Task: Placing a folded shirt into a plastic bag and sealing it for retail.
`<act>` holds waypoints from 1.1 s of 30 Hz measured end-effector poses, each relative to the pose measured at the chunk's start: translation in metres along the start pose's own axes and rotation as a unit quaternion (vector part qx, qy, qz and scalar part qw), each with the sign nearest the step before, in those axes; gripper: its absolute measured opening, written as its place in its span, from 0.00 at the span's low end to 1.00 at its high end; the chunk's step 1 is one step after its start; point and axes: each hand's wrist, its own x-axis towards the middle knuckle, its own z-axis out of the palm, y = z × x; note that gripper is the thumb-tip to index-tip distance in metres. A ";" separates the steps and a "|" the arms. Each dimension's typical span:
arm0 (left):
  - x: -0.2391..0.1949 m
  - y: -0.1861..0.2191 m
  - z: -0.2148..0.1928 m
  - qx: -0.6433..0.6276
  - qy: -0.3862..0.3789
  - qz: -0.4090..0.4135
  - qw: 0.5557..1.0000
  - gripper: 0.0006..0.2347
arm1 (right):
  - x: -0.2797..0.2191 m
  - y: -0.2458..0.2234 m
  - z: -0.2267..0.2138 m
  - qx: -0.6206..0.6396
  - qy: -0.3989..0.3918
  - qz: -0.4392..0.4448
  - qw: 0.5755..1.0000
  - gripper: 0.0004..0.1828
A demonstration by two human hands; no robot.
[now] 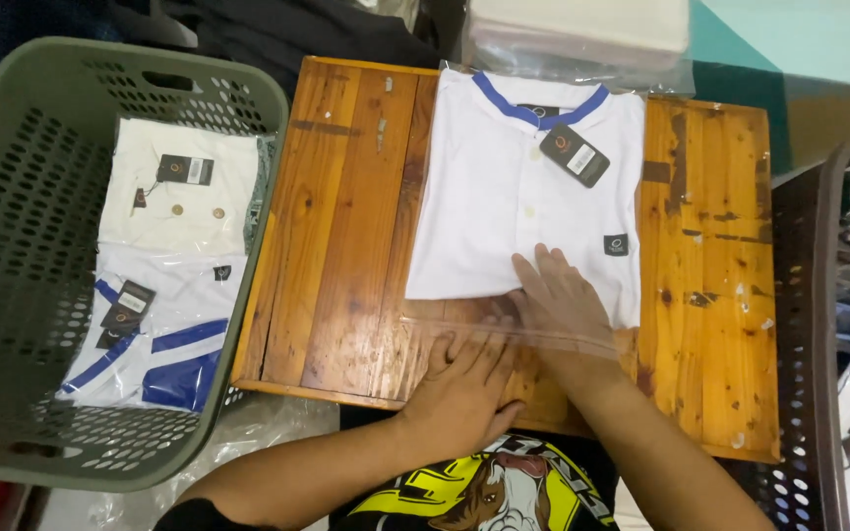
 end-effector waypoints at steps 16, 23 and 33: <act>0.021 0.009 -0.002 0.029 0.000 -0.041 0.999 0.36 | 0.001 -0.005 -0.029 -0.029 0.161 -0.036 0.986 0.26; 0.023 0.010 0.009 0.021 -0.188 -0.031 0.981 0.38 | 0.015 -0.036 -0.059 0.076 -0.199 0.055 0.975 0.40; 0.021 0.015 0.020 0.055 -0.190 -0.030 0.980 0.38 | 0.036 -0.044 -0.077 0.119 -0.288 0.129 0.941 0.38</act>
